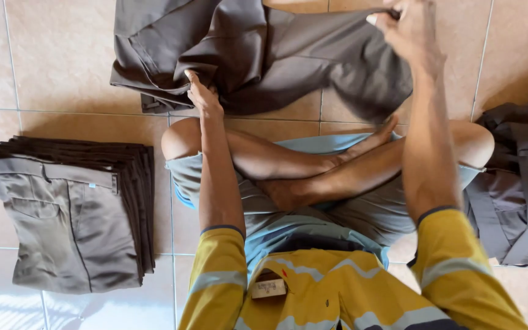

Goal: The person sits cross-legged on a tiled floor and folds brown trousers by hand. They smooth the fabric, fold the legs, and stack the finished trousers onto a growing pile to the left.

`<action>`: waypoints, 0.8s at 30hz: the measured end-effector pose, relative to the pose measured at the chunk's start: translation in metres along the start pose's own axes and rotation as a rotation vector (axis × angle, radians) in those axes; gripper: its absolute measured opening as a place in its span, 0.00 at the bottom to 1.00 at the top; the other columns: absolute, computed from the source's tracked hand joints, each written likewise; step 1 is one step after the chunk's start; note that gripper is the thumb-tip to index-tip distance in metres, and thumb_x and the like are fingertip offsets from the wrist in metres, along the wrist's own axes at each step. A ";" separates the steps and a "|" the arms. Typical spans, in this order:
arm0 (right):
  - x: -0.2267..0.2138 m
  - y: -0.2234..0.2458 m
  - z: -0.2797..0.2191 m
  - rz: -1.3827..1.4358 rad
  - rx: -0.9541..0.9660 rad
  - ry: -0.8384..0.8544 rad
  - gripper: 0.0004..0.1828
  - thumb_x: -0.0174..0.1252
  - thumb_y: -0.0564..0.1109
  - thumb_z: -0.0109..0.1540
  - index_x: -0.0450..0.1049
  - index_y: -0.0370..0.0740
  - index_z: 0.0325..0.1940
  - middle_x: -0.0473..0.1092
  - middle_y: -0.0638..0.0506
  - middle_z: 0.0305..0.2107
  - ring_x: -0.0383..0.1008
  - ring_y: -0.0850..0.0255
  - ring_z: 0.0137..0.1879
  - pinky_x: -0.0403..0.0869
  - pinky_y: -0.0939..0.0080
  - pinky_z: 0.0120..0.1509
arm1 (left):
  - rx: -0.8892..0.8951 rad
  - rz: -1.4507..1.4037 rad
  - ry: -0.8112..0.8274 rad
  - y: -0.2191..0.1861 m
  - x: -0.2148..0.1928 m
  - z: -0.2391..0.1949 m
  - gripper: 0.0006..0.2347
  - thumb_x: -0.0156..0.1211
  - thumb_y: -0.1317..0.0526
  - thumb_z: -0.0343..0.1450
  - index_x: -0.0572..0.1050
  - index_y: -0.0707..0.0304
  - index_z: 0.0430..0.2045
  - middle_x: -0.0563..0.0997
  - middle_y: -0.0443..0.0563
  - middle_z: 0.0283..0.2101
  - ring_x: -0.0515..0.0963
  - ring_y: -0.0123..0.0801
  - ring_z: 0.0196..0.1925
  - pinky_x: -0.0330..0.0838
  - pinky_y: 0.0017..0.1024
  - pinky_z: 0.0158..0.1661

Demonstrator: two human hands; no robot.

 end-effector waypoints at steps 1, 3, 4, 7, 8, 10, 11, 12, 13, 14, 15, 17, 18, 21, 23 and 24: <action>0.007 -0.041 0.004 -0.276 0.105 0.038 0.12 0.73 0.46 0.67 0.77 0.38 0.46 0.79 0.42 0.39 0.78 0.46 0.46 0.73 0.49 0.49 | 0.009 -0.042 0.011 0.003 0.000 0.006 0.34 0.52 0.39 0.65 0.62 0.74 0.54 0.63 0.54 0.43 0.70 0.36 0.33 0.67 0.30 0.29; 0.006 -0.063 0.008 -0.560 0.210 0.062 0.15 0.74 0.57 0.65 0.79 0.46 0.42 0.78 0.41 0.38 0.76 0.34 0.47 0.70 0.38 0.48 | 0.019 -0.088 0.041 0.002 0.009 0.010 0.27 0.53 0.41 0.68 0.69 0.72 0.41 0.58 0.48 0.26 0.60 0.28 0.19 0.54 0.25 0.17; 0.011 -0.045 0.003 -0.735 0.192 0.130 0.28 0.74 0.49 0.58 0.70 0.39 0.56 0.72 0.36 0.46 0.72 0.36 0.49 0.70 0.39 0.49 | 0.036 -0.060 0.066 0.002 0.009 0.006 0.28 0.53 0.39 0.66 0.71 0.71 0.41 0.56 0.46 0.26 0.58 0.26 0.20 0.53 0.24 0.18; 0.047 -0.012 -0.037 -0.795 0.222 0.227 0.37 0.68 0.45 0.58 0.62 0.32 0.67 0.66 0.31 0.52 0.71 0.35 0.49 0.71 0.37 0.49 | 0.111 0.187 0.078 -0.009 0.014 -0.013 0.34 0.49 0.33 0.63 0.75 0.74 0.40 0.67 0.53 0.33 0.64 0.33 0.30 0.61 0.32 0.33; 0.065 -0.006 -0.056 -0.673 0.271 0.254 0.27 0.60 0.49 0.65 0.64 0.31 0.63 0.66 0.30 0.50 0.73 0.33 0.47 0.71 0.35 0.48 | 0.174 0.408 0.062 -0.017 0.016 -0.021 0.39 0.44 0.30 0.62 0.77 0.78 0.38 0.79 0.60 0.40 0.73 0.41 0.39 0.70 0.41 0.47; 0.090 0.030 -0.090 -0.612 0.486 0.492 0.38 0.53 0.61 0.67 0.54 0.35 0.72 0.65 0.27 0.54 0.70 0.28 0.54 0.69 0.31 0.54 | 0.784 1.010 0.058 0.053 0.015 0.093 0.25 0.44 0.50 0.69 0.64 0.67 0.56 0.82 0.62 0.39 0.77 0.47 0.37 0.72 0.41 0.46; 0.107 0.044 -0.120 -0.538 0.699 0.722 0.49 0.46 0.73 0.68 0.45 0.39 0.81 0.64 0.23 0.58 0.68 0.24 0.61 0.67 0.26 0.59 | 1.415 1.593 0.054 0.086 0.064 0.122 0.27 0.43 0.69 0.76 0.51 0.56 0.74 0.84 0.63 0.39 0.81 0.53 0.35 0.75 0.40 0.46; 0.120 0.042 -0.125 -0.535 0.702 0.720 0.49 0.46 0.73 0.68 0.45 0.39 0.81 0.64 0.23 0.58 0.68 0.24 0.61 0.67 0.26 0.59 | 1.419 1.595 0.056 0.078 0.069 0.112 0.27 0.43 0.69 0.76 0.51 0.56 0.74 0.84 0.63 0.39 0.81 0.53 0.35 0.75 0.40 0.46; 0.136 0.036 -0.139 -0.517 0.793 0.799 0.51 0.44 0.74 0.68 0.33 0.44 0.82 0.44 0.25 0.67 0.50 0.24 0.70 0.55 0.21 0.66 | 1.206 1.606 0.143 0.076 0.069 0.116 0.26 0.38 0.64 0.78 0.45 0.51 0.74 0.80 0.68 0.48 0.79 0.57 0.46 0.70 0.49 0.51; 0.151 0.031 -0.152 -0.499 0.880 0.879 0.54 0.41 0.76 0.68 0.22 0.49 0.82 0.24 0.27 0.76 0.32 0.23 0.80 0.44 0.16 0.72 | 0.992 1.603 0.221 0.075 0.069 0.118 0.24 0.33 0.58 0.81 0.39 0.47 0.75 0.75 0.74 0.58 0.77 0.61 0.56 0.65 0.58 0.57; 0.153 0.024 -0.142 -0.497 0.879 0.878 0.54 0.41 0.76 0.68 0.22 0.49 0.82 0.24 0.27 0.76 0.32 0.23 0.80 0.44 0.16 0.72 | 0.994 1.604 0.220 0.073 0.076 0.136 0.24 0.33 0.58 0.81 0.39 0.47 0.75 0.75 0.74 0.58 0.77 0.61 0.56 0.65 0.58 0.57; 0.156 0.017 -0.113 -0.472 0.738 0.764 0.50 0.43 0.72 0.70 0.26 0.51 0.83 0.22 0.30 0.76 0.25 0.23 0.79 0.41 0.13 0.73 | 1.202 1.437 0.136 0.059 0.079 0.153 0.25 0.39 0.64 0.80 0.42 0.55 0.73 0.83 0.71 0.46 0.84 0.58 0.43 0.73 0.46 0.47; 0.159 0.001 -0.108 -0.474 0.733 0.762 0.50 0.43 0.72 0.70 0.26 0.51 0.83 0.22 0.30 0.76 0.25 0.23 0.79 0.41 0.13 0.73 | 1.203 1.433 0.132 0.030 0.084 0.116 0.25 0.39 0.64 0.80 0.42 0.55 0.73 0.83 0.71 0.46 0.84 0.58 0.43 0.73 0.46 0.47; 0.148 -0.002 -0.072 -0.607 0.426 0.527 0.50 0.49 0.71 0.71 0.36 0.44 0.83 0.34 0.32 0.77 0.39 0.29 0.80 0.50 0.10 0.69 | 0.399 0.822 0.207 0.001 0.055 0.094 0.41 0.24 0.29 0.66 0.66 0.53 0.68 0.77 0.76 0.58 0.69 0.62 0.65 0.56 0.47 0.65; 0.136 0.004 -0.080 -0.591 0.603 0.644 0.48 0.33 0.77 0.68 0.35 0.50 0.84 0.31 0.36 0.78 0.34 0.24 0.79 0.43 0.13 0.72 | 0.465 0.885 0.244 0.005 0.058 0.121 0.32 0.15 0.35 0.71 0.46 0.31 0.74 0.65 0.53 0.74 0.60 0.57 0.73 0.44 0.46 0.69; 0.133 0.010 -0.086 -0.591 0.600 0.651 0.48 0.33 0.77 0.68 0.35 0.50 0.84 0.31 0.36 0.78 0.34 0.24 0.79 0.43 0.13 0.72 | 0.461 0.886 0.239 0.000 0.058 0.110 0.32 0.15 0.35 0.71 0.46 0.31 0.74 0.65 0.53 0.74 0.60 0.57 0.73 0.44 0.46 0.69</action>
Point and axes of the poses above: each hand's wrist, its own z-axis towards the middle knuckle, its own x-axis out of the palm, y = z × x, the point moved 9 cm from there along z, towards the middle knuckle
